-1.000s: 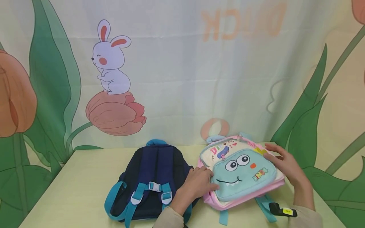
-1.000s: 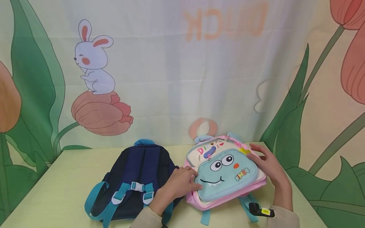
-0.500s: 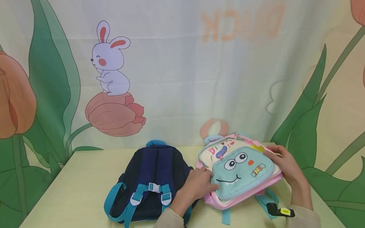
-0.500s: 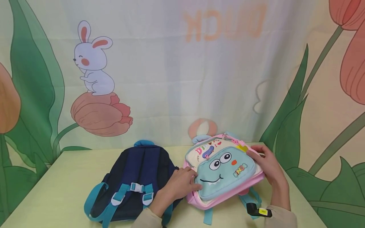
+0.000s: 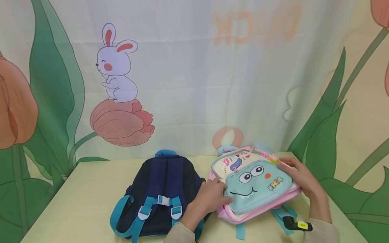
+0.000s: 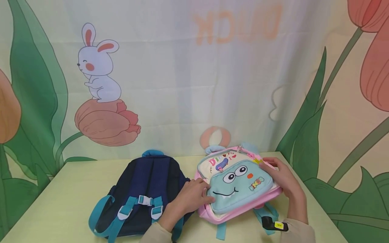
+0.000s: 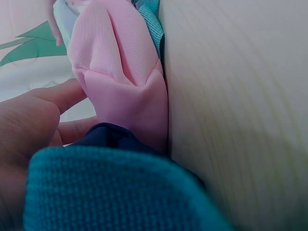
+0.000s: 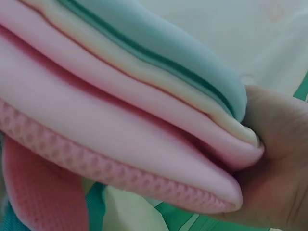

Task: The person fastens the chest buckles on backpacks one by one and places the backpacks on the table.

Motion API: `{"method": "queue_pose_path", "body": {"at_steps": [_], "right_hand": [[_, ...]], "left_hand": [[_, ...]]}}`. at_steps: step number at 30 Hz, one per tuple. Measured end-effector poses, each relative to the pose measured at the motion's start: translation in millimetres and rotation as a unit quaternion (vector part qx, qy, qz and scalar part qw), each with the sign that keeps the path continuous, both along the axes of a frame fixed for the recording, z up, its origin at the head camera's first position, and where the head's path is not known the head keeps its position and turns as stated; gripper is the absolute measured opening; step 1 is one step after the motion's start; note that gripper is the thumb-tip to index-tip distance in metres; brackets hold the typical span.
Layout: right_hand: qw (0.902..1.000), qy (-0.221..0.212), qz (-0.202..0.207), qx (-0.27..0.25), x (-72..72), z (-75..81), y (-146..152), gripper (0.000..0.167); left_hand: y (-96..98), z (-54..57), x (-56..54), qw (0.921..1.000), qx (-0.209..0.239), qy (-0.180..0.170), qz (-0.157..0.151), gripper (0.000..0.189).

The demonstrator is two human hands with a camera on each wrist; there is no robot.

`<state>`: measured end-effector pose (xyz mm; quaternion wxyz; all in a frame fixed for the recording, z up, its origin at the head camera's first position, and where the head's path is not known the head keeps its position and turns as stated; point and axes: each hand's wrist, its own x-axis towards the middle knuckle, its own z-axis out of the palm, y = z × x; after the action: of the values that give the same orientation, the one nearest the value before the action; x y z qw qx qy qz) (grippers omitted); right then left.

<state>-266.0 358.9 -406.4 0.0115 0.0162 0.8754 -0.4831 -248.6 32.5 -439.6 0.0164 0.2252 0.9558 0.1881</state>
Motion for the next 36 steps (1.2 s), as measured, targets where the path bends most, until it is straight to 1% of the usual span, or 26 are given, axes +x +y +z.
{"method": "queue_pose_path", "body": {"at_steps": [3, 7, 10, 17, 24, 30, 34, 36], "right_hand": [[0.9997, 0.017, 0.012, 0.011, 2.5, 3.3, 1.9, 0.069], [0.9989, 0.043, 0.017, 0.008, 5.7, 9.4, 1.3, 0.065], [0.9984, 0.055, 0.01, 0.006, 7.8, 15.5, -1.5, 0.066], [0.998, 0.061, -0.015, 0.01, 15.4, 32.1, -8.1, 0.072], [0.9953, 0.094, -0.011, 0.017, 24.7, 49.4, -23.6, 0.069], [0.9911, 0.132, 0.0, 0.018, 32.8, 60.9, -34.2, 0.064], [0.9887, 0.149, -0.001, 0.017, 37.3, 65.6, -37.1, 0.063], [0.9875, 0.157, -0.004, 0.015, 38.8, 67.5, -38.9, 0.063]], "left_hand": [[-0.1, -1.2, -0.6, 1.0, 0.0, 0.003, -0.003, 0.047], [-0.5, -2.6, -1.0, 1.0, -0.001, 0.007, -0.006, 0.047], [-0.6, -2.1, -1.1, 0.9999, 0.001, 0.008, -0.011, 0.046], [1.3, -0.5, 0.8, 0.9995, 0.009, 0.003, -0.03, 0.045], [2.1, 0.4, 2.6, 0.9991, 0.016, 0.003, -0.039, 0.045], [6.3, -3.3, 1.5, 0.9973, 0.044, -0.001, -0.059, 0.038], [12.5, -6.0, 4.6, 0.9954, 0.066, -0.018, -0.067, 0.042], [15.7, -5.5, 6.9, 0.9947, 0.071, -0.028, -0.068, 0.045]]}}
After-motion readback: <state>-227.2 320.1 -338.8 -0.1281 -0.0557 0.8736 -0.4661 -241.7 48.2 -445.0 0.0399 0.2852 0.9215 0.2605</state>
